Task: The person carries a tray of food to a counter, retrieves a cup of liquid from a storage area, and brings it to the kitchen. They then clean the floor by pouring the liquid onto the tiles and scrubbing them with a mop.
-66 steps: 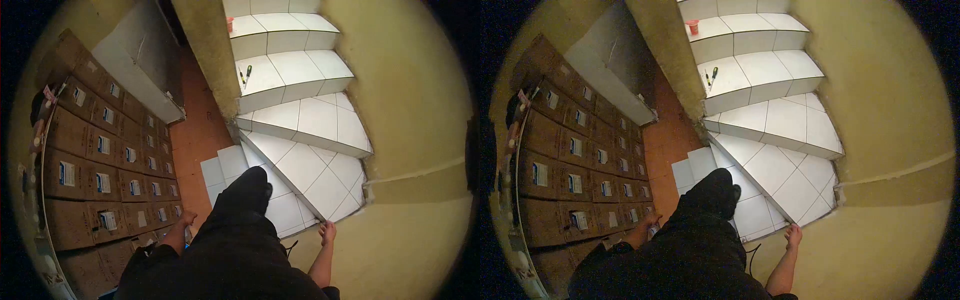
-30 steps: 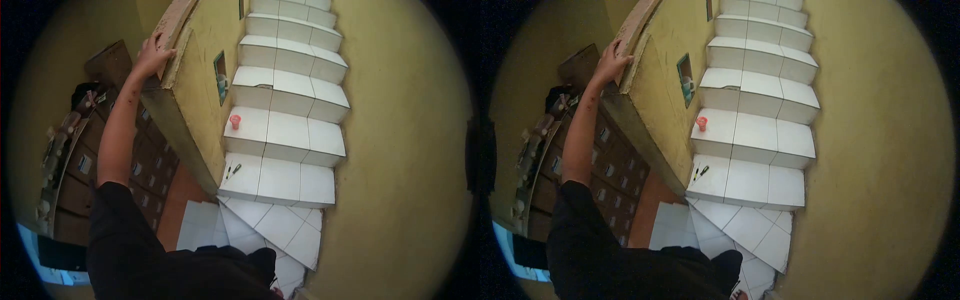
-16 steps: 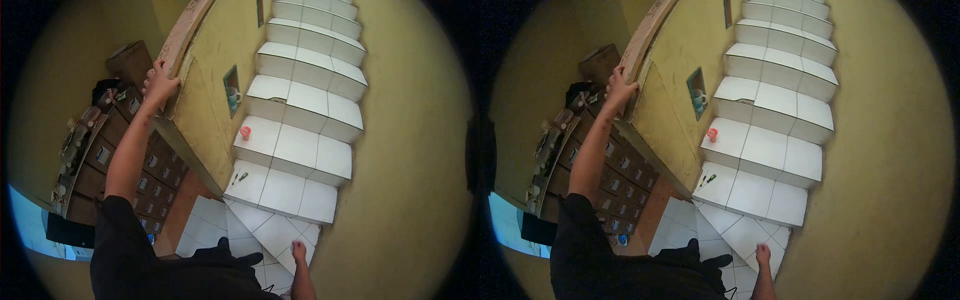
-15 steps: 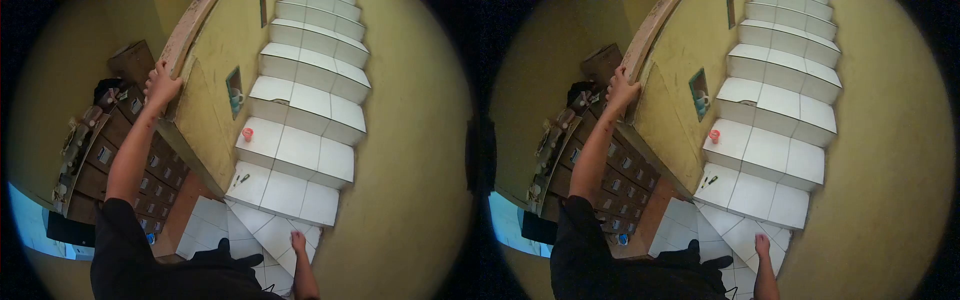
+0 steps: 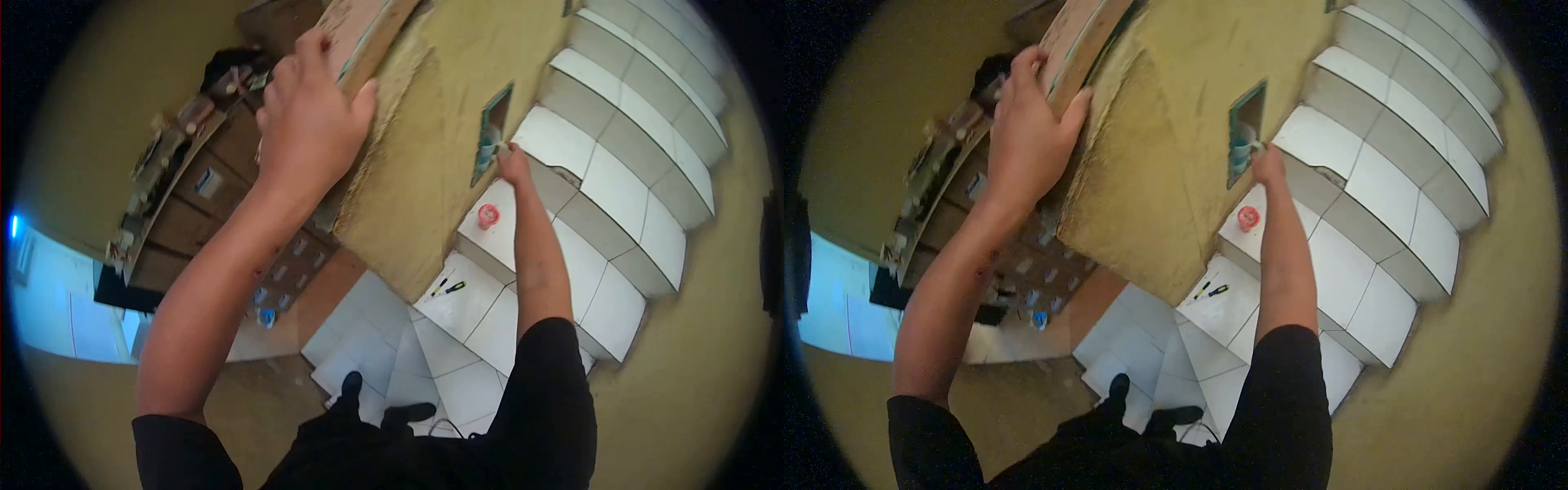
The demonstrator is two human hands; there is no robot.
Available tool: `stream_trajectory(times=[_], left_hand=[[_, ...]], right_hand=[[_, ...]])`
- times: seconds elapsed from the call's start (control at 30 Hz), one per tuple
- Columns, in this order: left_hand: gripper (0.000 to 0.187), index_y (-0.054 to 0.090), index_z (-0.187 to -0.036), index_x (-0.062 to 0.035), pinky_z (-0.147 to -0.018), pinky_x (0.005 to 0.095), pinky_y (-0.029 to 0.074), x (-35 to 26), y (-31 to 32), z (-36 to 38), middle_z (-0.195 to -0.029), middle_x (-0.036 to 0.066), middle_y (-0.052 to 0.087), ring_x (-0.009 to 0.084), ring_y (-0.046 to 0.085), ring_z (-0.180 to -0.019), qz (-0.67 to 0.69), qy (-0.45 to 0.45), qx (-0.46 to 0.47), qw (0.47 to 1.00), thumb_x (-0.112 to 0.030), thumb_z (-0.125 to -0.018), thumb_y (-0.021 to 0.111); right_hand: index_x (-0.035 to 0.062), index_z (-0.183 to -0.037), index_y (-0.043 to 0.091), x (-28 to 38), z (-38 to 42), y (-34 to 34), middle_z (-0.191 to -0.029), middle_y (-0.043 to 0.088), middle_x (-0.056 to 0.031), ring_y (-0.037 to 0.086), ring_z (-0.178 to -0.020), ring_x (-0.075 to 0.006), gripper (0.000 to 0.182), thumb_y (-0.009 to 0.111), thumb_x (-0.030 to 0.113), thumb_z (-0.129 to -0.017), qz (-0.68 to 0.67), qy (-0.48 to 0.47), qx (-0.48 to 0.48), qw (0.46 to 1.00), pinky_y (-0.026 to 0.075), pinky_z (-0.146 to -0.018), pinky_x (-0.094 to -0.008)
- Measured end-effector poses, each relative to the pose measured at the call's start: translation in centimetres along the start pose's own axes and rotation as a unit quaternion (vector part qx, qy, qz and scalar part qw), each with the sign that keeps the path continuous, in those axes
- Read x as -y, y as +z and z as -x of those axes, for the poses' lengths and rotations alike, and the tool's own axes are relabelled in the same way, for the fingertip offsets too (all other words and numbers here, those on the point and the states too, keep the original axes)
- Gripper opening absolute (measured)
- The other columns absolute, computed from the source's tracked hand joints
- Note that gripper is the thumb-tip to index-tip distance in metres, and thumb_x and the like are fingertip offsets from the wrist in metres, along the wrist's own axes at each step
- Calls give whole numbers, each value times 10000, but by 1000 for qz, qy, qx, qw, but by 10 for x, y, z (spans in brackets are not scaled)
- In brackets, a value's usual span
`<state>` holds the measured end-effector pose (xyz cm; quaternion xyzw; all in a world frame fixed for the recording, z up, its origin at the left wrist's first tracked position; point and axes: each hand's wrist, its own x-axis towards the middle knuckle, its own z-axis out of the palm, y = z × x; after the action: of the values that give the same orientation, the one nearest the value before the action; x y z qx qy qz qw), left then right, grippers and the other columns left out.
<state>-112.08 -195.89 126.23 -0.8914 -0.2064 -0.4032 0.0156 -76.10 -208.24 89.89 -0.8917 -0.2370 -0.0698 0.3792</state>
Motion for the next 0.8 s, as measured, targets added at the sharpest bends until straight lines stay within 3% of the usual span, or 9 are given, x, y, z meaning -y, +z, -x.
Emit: stream_trajectory(times=[0.1, 0.2, 0.37, 0.5, 0.6, 0.63, 0.7, 0.77, 0.8], left_hand=[[562, 363, -1227, -23, -875, 434, 416, -8, -7, -1, -1104, 245, 522, 385, 516, -1022, -12, -1, 15, 1000, -270, -797, 627], [551, 333, -1233, 26, -893, 457, 382, -11, -26, 5, -1107, 265, 471, 377, 480, -1031, 15, -31, 52, 998, -205, -794, 572], [541, 192, -1384, 12, -1031, 454, 301, 0, -28, 18, -1294, 306, 361, 399, 372, -1204, 21, -76, 66, 995, -204, -930, 393], [533, 233, -1356, 8, -1003, 435, 332, 21, -31, 38, -1265, 286, 398, 373, 410, -1170, 38, -67, 54, 996, -210, -914, 437], [527, 264, -1335, 5, -982, 421, 355, 49, -31, 63, -1243, 271, 426, 354, 438, -1145, 82, -44, 45, 995, -215, -902, 470], [525, 274, -1328, 4, -975, 416, 363, 58, -31, 70, -1236, 266, 435, 348, 447, -1137, 98, -31, 39, 994, -216, -898, 481], [522, 295, -1314, 1, -961, 407, 378, 82, -34, 91, -1221, 256, 453, 335, 466, -1120, 147, 8, 30, 989, -219, -889, 503], [518, 316, -1300, -1, -947, 398, 393, 115, -36, 115, -1206, 246, 472, 322, 484, -1103, 217, 66, 28, 974, -222, -881, 525], [516, 326, -1293, -2, -940, 393, 401, 139, -37, 124, -1199, 241, 481, 316, 494, -1095, 258, 100, 31, 961, -224, -877, 536]], right_hand=[[10, -1009, 572, -5, -12, 1, -948, 621, -228, 626, -878, -285, 446, 503, 420, -848, 63, 11, 72, 995, 470, -778, -400], [15, -1016, 516, -16, -8, 6, -885, 581, -118, 600, -744, -197, 397, 386, 383, -941, -178, 70, 188, 963, 504, -653, -336], [-15, -945, 524, -3, 55, -18, -841, 550, -106, 586, -753, -201, 280, 414, 240, -906, -363, 145, 108, 914, 495, -680, -324], [-8, -869, 527, -18, 134, -53, -856, 555, -113, 582, -773, -197, 222, 481, 209, -882, -246, 50, 42, 967, 489, -698, -326], [26, -826, 510, -11, 211, -75, -774, 532, -58, 547, -711, -158, 190, 498, 207, -885, -321, 124, -7, 939, 464, -658, -303], [37, -812, 500, -18, 239, -79, -752, 508, -48, 522, -682, -150, 203, 489, 219, -899, -238, 45, 1, 970, 452, -647, -299], [51, -813, 485, 17, 301, -86, -719, 458, -30, 485, -649, -143, 223, 471, 244, -922, -336, 153, -30, 929, 431, -625, -293], [56, -807, 479, 21, 362, -85, -714, 455, -24, 482, -647, -135, 249, 429, 260, -941, -185, 36, 32, 982, 420, -625, -288], [60, -808, 482, 13, 387, -77, -720, 464, -29, 482, -652, -140, 263, 422, 282, -936, -309, 118, 39, 943, 419, -622, -289]])
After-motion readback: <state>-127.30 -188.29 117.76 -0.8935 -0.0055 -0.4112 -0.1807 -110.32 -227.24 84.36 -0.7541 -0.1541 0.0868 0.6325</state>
